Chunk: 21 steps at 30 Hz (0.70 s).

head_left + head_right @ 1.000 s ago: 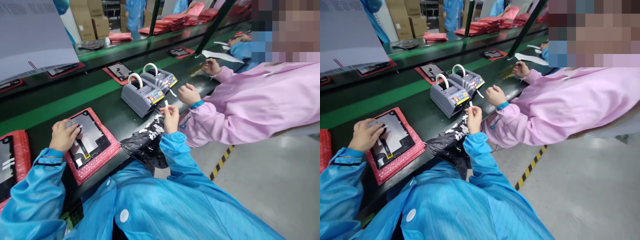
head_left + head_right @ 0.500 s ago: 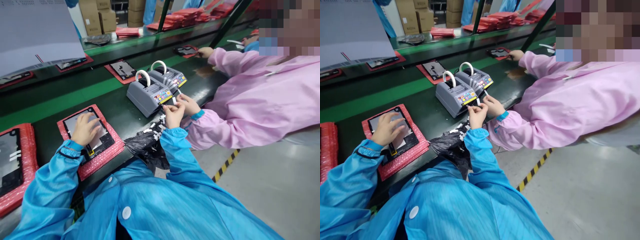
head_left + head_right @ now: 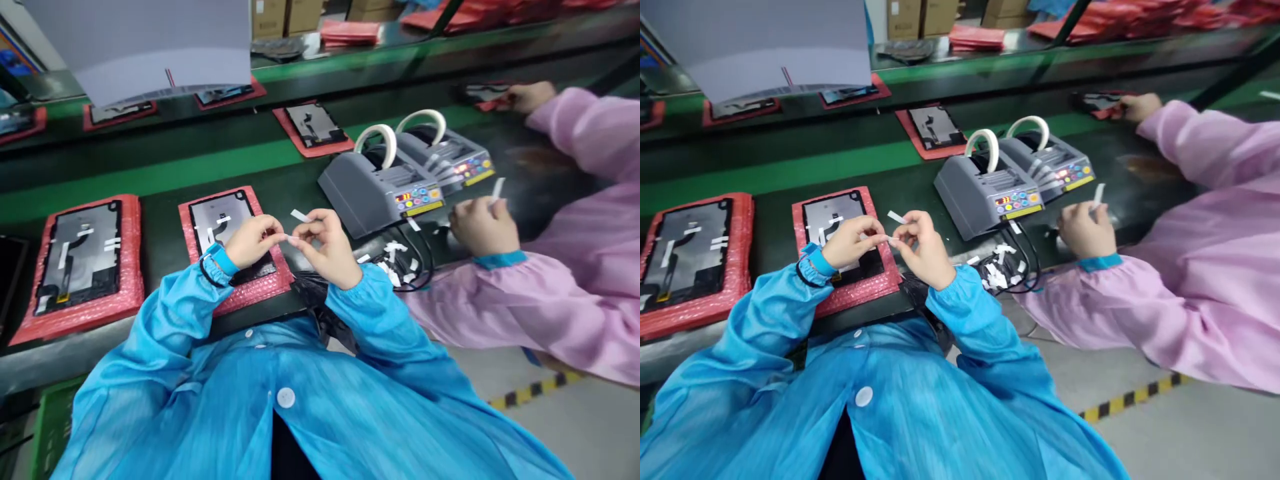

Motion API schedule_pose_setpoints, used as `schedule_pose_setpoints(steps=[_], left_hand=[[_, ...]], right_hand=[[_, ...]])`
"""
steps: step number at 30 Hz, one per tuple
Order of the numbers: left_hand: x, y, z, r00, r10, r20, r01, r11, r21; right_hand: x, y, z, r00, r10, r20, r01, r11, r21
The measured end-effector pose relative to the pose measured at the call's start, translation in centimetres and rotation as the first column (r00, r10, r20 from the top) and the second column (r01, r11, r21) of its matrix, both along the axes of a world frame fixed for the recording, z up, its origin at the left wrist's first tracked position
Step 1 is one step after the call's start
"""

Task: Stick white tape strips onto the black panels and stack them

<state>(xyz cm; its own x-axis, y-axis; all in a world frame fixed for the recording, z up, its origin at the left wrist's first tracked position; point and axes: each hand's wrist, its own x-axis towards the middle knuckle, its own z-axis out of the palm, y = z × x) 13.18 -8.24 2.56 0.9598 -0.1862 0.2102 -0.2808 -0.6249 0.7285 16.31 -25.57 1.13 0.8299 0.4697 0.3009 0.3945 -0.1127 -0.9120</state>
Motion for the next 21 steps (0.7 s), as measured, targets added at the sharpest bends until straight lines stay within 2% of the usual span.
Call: schedule_pose_setpoints(steps=[2,7,10,15,17,21], left_hand=[[-0.4,1.2,-0.2,0.997,0.068,-0.027,-0.068,0.998,-0.007],[-1.1,3.5,-0.9,0.966,0.234,-0.11,-0.239,0.97,-0.037],[-1.0,4.0,-1.1,0.954,0.257,-0.153,-0.267,0.962,-0.051],[-0.6,4.2,-1.5,0.939,0.268,-0.215,-0.285,0.957,-0.051],[-0.3,4.1,-1.8,0.922,0.322,-0.216,-0.328,0.945,0.008],[0.7,3.6,-2.5,0.87,0.445,-0.213,-0.384,0.882,0.272]], right_hand=[[0.5,1.4,-0.2,0.997,0.049,-0.056,-0.048,0.999,0.012],[2.0,3.5,-1.0,0.966,0.084,-0.242,-0.065,0.994,0.088],[2.5,4.6,-1.3,0.947,0.136,-0.292,-0.107,0.988,0.111],[3.1,5.8,-1.8,0.93,0.131,-0.344,-0.099,0.989,0.107],[3.6,6.0,-2.3,0.92,0.124,-0.371,-0.095,0.991,0.094],[4.8,6.5,-3.8,0.893,0.088,-0.442,-0.089,0.996,0.019]])
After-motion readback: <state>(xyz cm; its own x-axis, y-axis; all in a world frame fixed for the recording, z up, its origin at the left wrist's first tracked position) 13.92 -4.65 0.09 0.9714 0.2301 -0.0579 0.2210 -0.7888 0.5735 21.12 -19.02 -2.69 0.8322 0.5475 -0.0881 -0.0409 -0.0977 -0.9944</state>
